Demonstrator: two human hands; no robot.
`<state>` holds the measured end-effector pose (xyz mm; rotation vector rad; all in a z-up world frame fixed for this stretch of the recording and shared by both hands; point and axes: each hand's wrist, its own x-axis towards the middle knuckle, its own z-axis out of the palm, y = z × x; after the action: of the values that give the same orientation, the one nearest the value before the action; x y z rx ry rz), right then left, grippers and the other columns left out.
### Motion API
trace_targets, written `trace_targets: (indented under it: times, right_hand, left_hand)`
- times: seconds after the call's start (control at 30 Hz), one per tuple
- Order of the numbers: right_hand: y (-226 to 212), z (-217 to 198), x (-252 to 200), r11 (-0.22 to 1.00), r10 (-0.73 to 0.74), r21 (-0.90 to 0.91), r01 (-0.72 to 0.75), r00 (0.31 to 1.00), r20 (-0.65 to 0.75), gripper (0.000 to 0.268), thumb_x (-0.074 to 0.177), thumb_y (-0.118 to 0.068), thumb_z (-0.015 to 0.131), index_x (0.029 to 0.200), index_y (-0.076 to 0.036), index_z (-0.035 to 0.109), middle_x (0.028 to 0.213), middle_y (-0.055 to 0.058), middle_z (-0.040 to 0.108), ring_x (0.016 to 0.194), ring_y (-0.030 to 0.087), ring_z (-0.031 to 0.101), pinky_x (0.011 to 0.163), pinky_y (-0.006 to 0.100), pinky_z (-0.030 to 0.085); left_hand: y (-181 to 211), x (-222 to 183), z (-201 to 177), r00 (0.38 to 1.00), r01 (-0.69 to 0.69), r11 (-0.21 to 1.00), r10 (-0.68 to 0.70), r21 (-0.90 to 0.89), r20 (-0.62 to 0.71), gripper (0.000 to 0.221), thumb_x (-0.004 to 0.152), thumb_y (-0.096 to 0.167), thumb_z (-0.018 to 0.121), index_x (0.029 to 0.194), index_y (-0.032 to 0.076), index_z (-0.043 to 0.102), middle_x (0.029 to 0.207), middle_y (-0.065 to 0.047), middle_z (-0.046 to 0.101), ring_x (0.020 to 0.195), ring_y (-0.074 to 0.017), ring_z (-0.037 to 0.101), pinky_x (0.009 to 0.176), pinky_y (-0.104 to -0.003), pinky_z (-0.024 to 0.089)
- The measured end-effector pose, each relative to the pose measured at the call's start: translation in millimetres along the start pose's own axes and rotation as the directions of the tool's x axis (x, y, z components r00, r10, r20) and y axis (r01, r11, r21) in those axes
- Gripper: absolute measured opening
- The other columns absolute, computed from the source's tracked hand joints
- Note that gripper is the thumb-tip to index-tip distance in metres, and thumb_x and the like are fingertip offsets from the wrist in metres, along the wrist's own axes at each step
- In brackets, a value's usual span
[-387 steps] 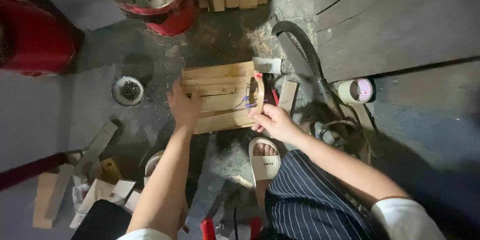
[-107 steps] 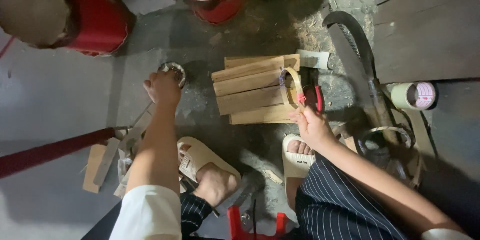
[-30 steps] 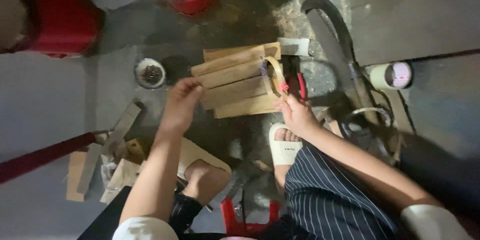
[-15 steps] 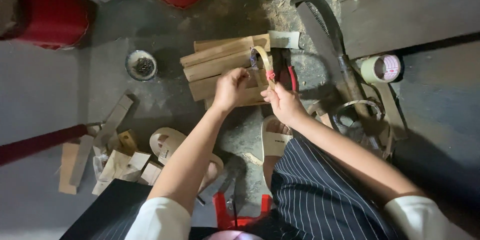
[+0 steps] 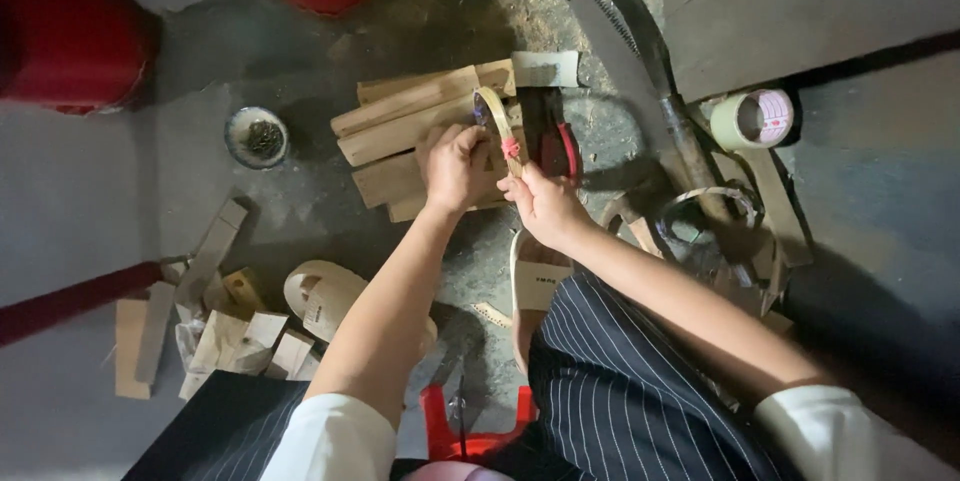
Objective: Shaping and shaving thin wooden slats using a curved hand blade in a workshop environment.
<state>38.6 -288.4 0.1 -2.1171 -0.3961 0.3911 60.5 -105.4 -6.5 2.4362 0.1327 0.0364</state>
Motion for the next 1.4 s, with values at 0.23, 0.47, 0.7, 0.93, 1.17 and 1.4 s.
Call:
trace_targets:
  times: [0.23,0.47,0.7,0.93,1.17,1.4]
  right_hand:
    - [1,-4,2,0.999,-0.026,0.041,0.026,1.0,0.003,0.019,0.107,-0.017,0.051,0.099,-0.003,0.061,0.087,0.015,0.078,0.079,0.032,0.077,0.066,0.043,0.062]
    - [12,0,1,0.996,-0.081,0.045,0.082,0.997,-0.014,0.016,0.105,-0.015,0.052,0.107,-0.002,0.06,0.092,0.013,0.079,0.08,0.032,0.077,0.068,0.045,0.062]
    - [15,1,1,0.992,-0.104,0.065,0.105,0.994,-0.018,0.019,0.105,-0.015,0.051,0.112,-0.001,0.061,0.093,0.013,0.079,0.08,0.031,0.077,0.068,0.044,0.062]
    - [13,-1,2,0.993,-0.101,0.054,0.1,0.995,0.001,0.018,0.105,-0.015,0.051,0.106,-0.001,0.061,0.091,0.013,0.079,0.079,0.032,0.077,0.066,0.043,0.062]
    - [14,1,1,0.993,-0.099,0.068,0.1,0.995,-0.018,0.018,0.104,-0.014,0.052,0.112,0.0,0.061,0.093,0.014,0.079,0.08,0.031,0.078,0.067,0.043,0.063]
    - [-9,-15,5,0.986,-0.116,0.116,0.117,0.993,-0.021,0.014,0.102,-0.009,0.053,0.105,0.001,0.061,0.092,0.016,0.078,0.078,0.033,0.077,0.063,0.044,0.062]
  left_hand:
    - [-28,4,21,0.991,-0.122,0.991,0.118,-0.058,-0.064,0.007,0.091,0.017,0.072,0.097,0.019,0.073,0.081,-0.005,0.065,0.086,-0.0312,0.067,0.077,-0.044,0.055]
    - [-37,-3,30,0.974,-0.192,0.968,0.208,0.165,-0.09,0.016,0.087,0.027,0.075,0.102,0.026,0.068,0.089,0.003,0.063,0.094,-0.0221,0.061,0.086,-0.041,0.048]
    - [-44,-4,40,0.967,-0.213,0.924,0.246,0.316,-0.066,0.021,0.088,0.035,0.073,0.106,0.03,0.064,0.086,0.005,0.055,0.091,-0.0206,0.056,0.087,-0.043,0.043]
    - [-7,-1,6,0.963,-0.208,0.929,0.25,0.308,-0.103,0.02,0.091,0.034,0.068,0.109,0.028,0.063,0.089,-0.003,0.057,0.08,-0.0246,0.061,0.076,-0.037,0.048]
    - [-31,-3,29,0.931,-0.27,0.882,0.342,0.387,-0.129,0.015,0.087,0.037,0.068,0.101,0.035,0.064,0.09,0.009,0.053,0.09,-0.017,0.056,0.079,-0.038,0.043]
    - [-38,-4,31,0.918,-0.312,0.854,0.383,0.416,-0.098,0.017,0.094,0.033,0.061,0.109,0.035,0.067,0.099,0.006,0.058,0.095,-0.0205,0.057,0.088,-0.039,0.042]
